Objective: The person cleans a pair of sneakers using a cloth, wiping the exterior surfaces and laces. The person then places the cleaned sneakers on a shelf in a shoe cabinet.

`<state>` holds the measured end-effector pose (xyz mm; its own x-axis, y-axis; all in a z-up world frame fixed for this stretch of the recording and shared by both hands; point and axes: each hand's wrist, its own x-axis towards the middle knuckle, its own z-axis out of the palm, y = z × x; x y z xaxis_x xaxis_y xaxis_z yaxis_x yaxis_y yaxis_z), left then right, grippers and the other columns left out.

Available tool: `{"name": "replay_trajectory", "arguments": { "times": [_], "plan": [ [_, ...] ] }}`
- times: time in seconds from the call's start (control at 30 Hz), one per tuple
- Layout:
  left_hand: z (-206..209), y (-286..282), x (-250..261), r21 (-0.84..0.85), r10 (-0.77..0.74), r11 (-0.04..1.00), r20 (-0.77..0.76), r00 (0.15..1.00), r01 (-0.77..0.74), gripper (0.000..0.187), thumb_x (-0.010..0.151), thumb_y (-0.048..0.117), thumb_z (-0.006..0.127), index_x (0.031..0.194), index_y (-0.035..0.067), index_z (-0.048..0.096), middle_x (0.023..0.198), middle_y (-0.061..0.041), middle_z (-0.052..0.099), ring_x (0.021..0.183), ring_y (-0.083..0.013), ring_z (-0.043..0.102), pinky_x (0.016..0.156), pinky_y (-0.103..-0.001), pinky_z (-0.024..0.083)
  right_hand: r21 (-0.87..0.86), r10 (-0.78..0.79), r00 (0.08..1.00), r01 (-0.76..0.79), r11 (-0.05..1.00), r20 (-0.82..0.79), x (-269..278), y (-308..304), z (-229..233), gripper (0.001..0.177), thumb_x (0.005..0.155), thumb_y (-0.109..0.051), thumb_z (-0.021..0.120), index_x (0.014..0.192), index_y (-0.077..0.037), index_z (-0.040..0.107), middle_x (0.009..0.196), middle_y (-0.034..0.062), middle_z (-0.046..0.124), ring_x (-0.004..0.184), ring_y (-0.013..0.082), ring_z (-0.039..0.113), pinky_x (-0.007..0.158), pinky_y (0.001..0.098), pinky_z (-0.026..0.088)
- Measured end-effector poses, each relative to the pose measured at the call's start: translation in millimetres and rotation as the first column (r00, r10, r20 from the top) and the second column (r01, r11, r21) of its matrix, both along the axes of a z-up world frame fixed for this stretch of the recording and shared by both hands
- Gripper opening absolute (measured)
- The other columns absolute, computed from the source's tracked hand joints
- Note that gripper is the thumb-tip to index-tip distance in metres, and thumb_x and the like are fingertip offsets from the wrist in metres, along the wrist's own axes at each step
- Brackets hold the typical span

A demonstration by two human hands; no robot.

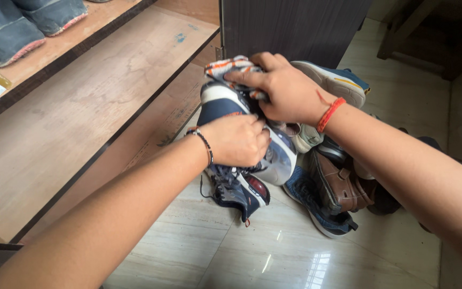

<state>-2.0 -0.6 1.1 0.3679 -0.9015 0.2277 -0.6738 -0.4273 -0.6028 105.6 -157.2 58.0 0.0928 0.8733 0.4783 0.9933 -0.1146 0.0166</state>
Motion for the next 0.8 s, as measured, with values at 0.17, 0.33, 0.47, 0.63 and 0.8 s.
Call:
{"name": "replay_trajectory", "arguments": {
  "times": [0.17, 0.33, 0.47, 0.63, 0.8],
  "plan": [
    [-14, 1, -11, -0.08, -0.05, 0.995, 0.117, 0.992, 0.06, 0.025, 0.078, 0.021, 0.062, 0.083, -0.001, 0.073, 0.088, -0.015, 0.073, 0.088, -0.031, 0.071, 0.08, -0.037, 0.056, -0.058, -0.048, 0.994, 0.054, 0.997, 0.098, -11, -17, -15, 0.064, 0.078, -0.013, 0.077, 0.14, -0.021, 0.064, 0.129, 0.0194, 0.06, 0.11, 0.0359, 0.062, 0.089, 0.0423, 0.055],
    [-29, -6, -13, -0.029, -0.054, 0.998, -0.026, 0.998, 0.054, 0.024, 0.08, 0.021, 0.062, 0.081, -0.001, 0.074, 0.089, -0.018, 0.074, 0.089, -0.0334, 0.072, 0.077, -0.039, 0.056, -0.148, -0.046, 0.995, 0.06, 0.987, 0.093, -12, -29, -15, 0.064, 0.075, -0.017, 0.077, 0.138, -0.022, 0.065, 0.123, 0.0119, 0.063, 0.104, 0.0315, 0.063, 0.084, 0.0409, 0.056],
    [-34, -12, -14, 0.049, -0.01, 0.999, -0.119, 0.993, 0.016, 0.023, 0.083, 0.018, 0.062, 0.082, -0.001, 0.075, 0.089, -0.018, 0.074, 0.086, -0.0332, 0.071, 0.074, -0.04, 0.056, -0.209, -0.055, 0.972, 0.103, 0.973, 0.227, -8, -33, -9, 0.051, 0.064, -0.02, 0.078, 0.115, -0.019, 0.077, 0.106, 0.0076, 0.068, 0.098, 0.0293, 0.063, 0.08, 0.0408, 0.056],
    [-34, -10, -16, -0.021, -0.054, 0.998, 0.01, 0.998, 0.054, 0.025, 0.076, 0.023, 0.062, 0.076, 0.001, 0.074, 0.088, -0.018, 0.075, 0.086, -0.0325, 0.072, 0.075, -0.038, 0.056, -0.107, -0.239, 0.911, 0.216, 0.971, -0.336, 13, -40, -17, 0.02, 0.079, -0.023, 0.079, 0.094, -0.009, 0.079, 0.092, 0.0091, 0.073, 0.086, 0.0269, 0.07, 0.079, 0.0387, 0.057],
    [-38, -13, -16, 0.083, 0.002, 0.996, -0.108, 0.994, 0.007, 0.024, 0.078, 0.021, 0.063, 0.076, 0.0, 0.074, 0.084, -0.016, 0.074, 0.077, -0.0291, 0.069, 0.068, -0.037, 0.053, 0.061, -0.157, 0.688, 0.281, 0.958, -0.708, 11, -19, -26, 0.025, 0.085, -0.024, 0.081, 0.095, -0.003, 0.071, 0.093, 0.0122, 0.075, 0.088, 0.0272, 0.071, 0.08, 0.0369, 0.059]
  ]
}}
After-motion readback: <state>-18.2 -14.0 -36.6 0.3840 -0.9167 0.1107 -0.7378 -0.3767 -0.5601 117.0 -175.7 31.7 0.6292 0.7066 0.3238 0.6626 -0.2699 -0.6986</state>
